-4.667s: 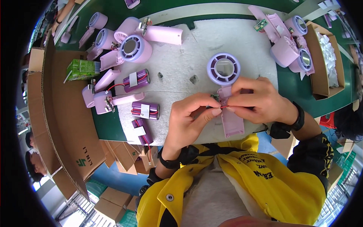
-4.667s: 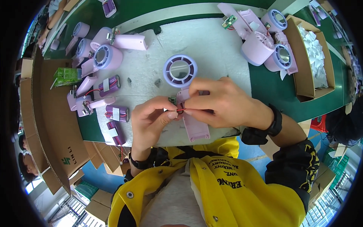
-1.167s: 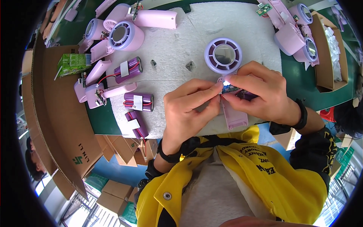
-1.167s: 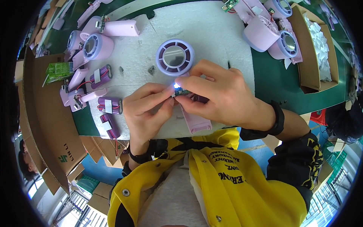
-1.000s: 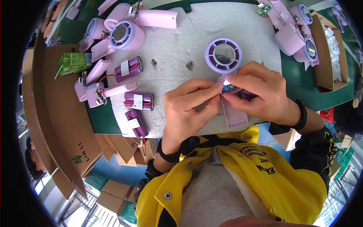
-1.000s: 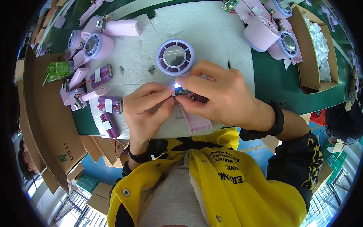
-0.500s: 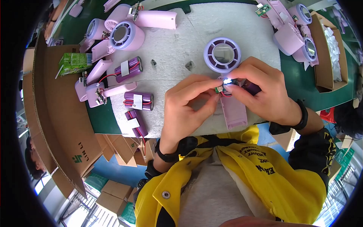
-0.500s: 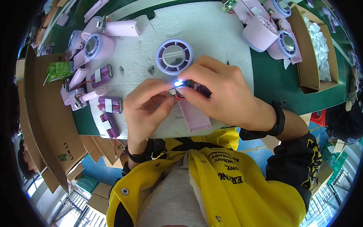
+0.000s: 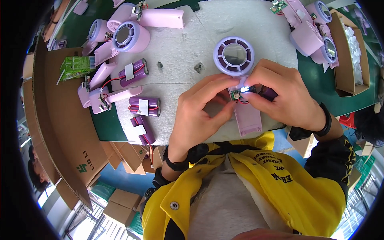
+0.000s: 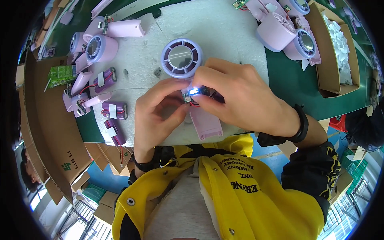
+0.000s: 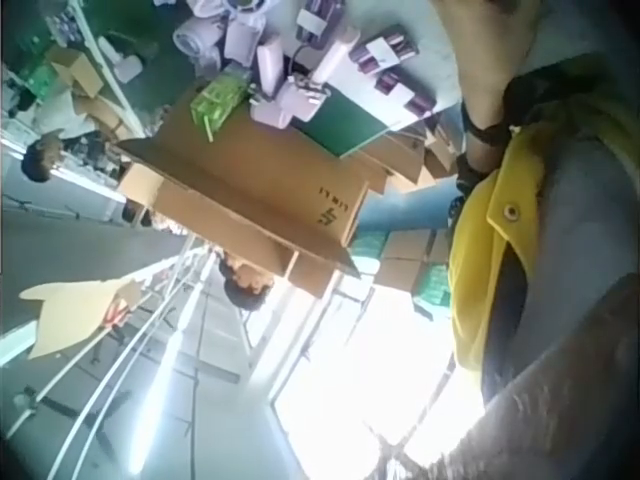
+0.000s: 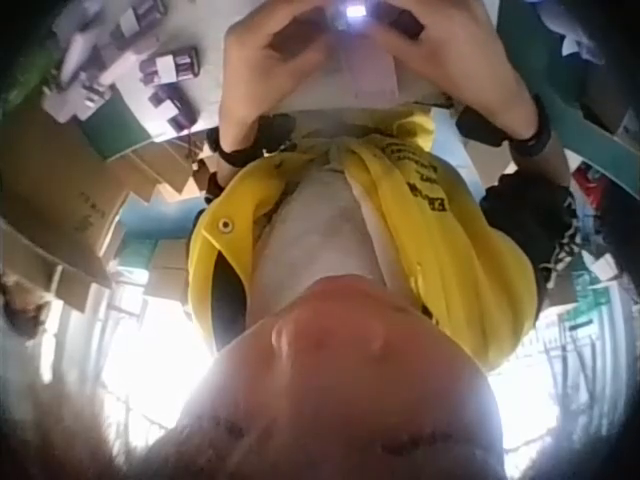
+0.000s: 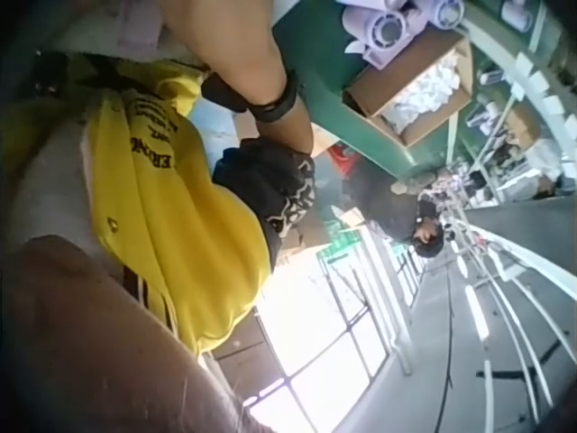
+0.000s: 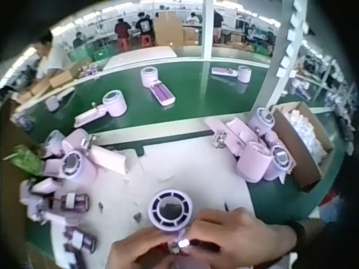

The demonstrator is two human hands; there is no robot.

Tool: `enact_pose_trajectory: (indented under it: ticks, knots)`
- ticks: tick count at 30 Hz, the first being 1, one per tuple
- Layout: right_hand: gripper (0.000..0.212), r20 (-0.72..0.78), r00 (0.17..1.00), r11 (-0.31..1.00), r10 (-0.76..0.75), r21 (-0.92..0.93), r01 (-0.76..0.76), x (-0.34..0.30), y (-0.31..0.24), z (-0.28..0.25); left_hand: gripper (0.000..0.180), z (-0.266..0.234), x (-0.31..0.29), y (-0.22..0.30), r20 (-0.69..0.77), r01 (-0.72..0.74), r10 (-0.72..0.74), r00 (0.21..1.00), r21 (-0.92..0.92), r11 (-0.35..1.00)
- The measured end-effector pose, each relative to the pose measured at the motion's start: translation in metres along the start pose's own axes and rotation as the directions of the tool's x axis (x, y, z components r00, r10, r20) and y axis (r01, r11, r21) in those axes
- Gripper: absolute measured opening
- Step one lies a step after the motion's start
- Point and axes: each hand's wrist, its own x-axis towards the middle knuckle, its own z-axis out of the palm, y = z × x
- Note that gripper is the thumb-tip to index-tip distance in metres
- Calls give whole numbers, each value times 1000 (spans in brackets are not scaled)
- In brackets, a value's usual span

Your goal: The person assembles a handheld fan by connecting a battery pack to a circuit board, fitting the board into the housing, and tucking the battery into the handle. After testing the connection, the person repeats the process with another fan.

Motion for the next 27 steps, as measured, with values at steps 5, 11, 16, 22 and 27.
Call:
enact_pose_trajectory:
  ticks: [5, 11, 16, 22, 27]
  knots:
    - [25, -27, 997, 998, -67, 10, 67, 0, 3, 2, 48, 1, 0, 0, 5, 0, 0, 1000, 10, 1000]
    - [24, -38, 996, 996, -79, -42, 77, -2, -1, 2, 46, 1, 0, 1, 8, 1, -1, 1000, 21, 1000]
    - [24, -17, 998, 995, -68, -76, 66, -3, -1, 2, 41, 2, -1, -3, 3, -4, 4, 1000, -9, 1000]
    - [22, -45, 999, 999, 31, 21, -30, 0, -1, 5, 36, 4, 2, -2, -19, -31, 30, 999, -33, 999]
    - [24, 85, 976, 967, 201, 143, -212, 1, -2, 0, 32, 1, 4, 3, 26, -141, 138, 990, 194, 971]
